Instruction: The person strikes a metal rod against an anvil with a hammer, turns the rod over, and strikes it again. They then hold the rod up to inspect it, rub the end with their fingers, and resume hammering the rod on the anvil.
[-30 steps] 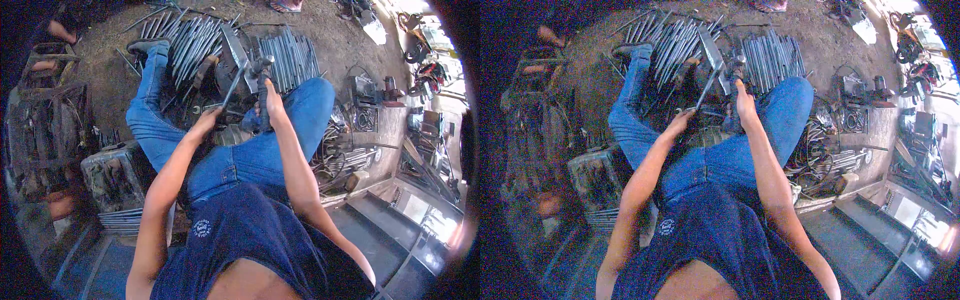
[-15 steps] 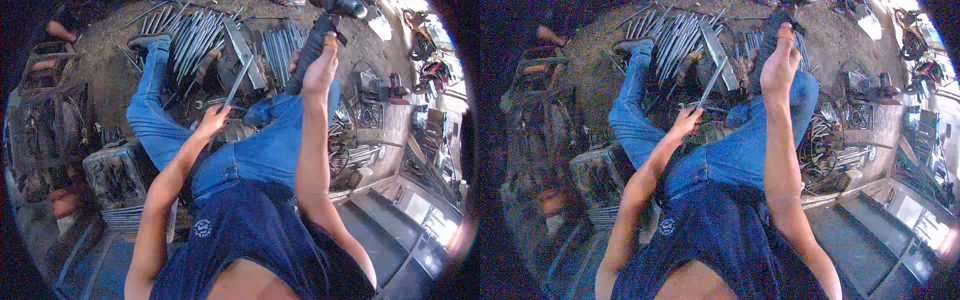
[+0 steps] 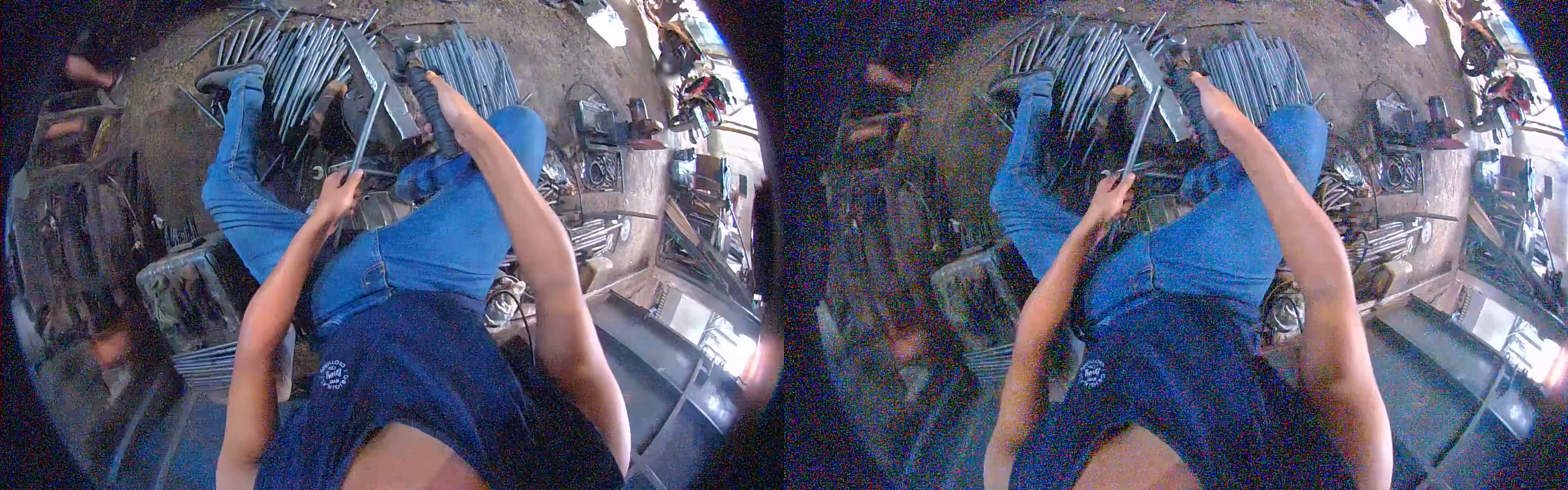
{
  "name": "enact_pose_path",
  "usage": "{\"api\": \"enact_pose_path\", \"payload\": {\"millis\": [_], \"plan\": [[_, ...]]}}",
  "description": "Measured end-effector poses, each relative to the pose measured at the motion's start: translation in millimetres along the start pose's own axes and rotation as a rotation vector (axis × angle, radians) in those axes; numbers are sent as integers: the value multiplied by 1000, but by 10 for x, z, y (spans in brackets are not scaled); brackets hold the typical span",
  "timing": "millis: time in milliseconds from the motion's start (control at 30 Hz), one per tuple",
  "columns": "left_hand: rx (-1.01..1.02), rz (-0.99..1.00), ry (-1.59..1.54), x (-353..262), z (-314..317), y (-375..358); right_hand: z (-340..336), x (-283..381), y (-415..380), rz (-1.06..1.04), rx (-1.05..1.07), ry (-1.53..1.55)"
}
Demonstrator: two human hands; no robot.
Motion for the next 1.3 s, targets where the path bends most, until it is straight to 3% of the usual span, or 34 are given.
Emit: {"api": "enact_pose_path", "payload": {"millis": [100, 167, 233, 433, 500, 567, 633, 667, 700, 767, 833, 933, 1033, 1100, 1133, 1167, 1200, 1233, 1300], "plan": [[-11, -69, -66, 25, -14, -43, -210, 86, 83, 12, 0, -71], [-29, -61, -76, -6, -24, -75, -438, -190, 443, 69, 16, -106], [-20, -70, -88, -50, 5, -101, -537, -423, 717, 154, 141, -340], [-49, -125, -133, 4, -16, -67, -427, -858, 1122, 310, 315, -279], [-64, -115, -97, 13, -40, -2, -361, -832, 1196, 230, 257, -44], [-78, -99, -112, 17, -56, -3, -247, -1007, 1373, 236, 382, 97], [-104, -70, -90, -61, -93, -46, -324, -1045, 1249, 375, 157, -125], [-148, -16, 33, -134, -128, -55, -380, -1248, 1434, 400, 177, 70], [-188, 37, 154, -194, -134, -72, -371, -1225, 1385, 403, 180, 75], [-204, 75, 164, -232, -128, -94, -219, -1002, 1244, 350, 294, 232], [-231, 40, 206, -287, -124, -156, -367, -1317, 1536, 332, 301, 143], [-229, 141, 181, -335, -106, -140, -509, -1261, 1724, 189, 205, 171], [-207, 77, 223, -235, -119, -69, -435, -1164, 1580, 173, 226, 145], [-210, 108, 224, -158, -144, 12, -508, -844, 1402, -7, 29, 157], [-217, 82, 201, -194, -129, -50, -595, -984, 1570, -21, 31, 161], [-225, 57, 177, -220, -119, -101, -752, -1246, 1901, -90, 60, 96], [-234, 151, 201, -259, -120, -68, -805, -1318, 2091, -160, 88, 31], [-241, 168, 206, -319, -113, -108, -726, -1096, 1886, -179, 91, 33], [-249, 128, 172, -355, -123, -179, -888, -687, 1429, -220, -150, -675]]}}
Point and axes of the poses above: each hand's wrist, its own y-axis towards the middle knuckle, its own z-axis out of the palm, x = y × z, the point moved 10 cm from there along y, towards the middle knuckle, and after that the axes turned 8 degrees about -z, right-handed, at the moved point
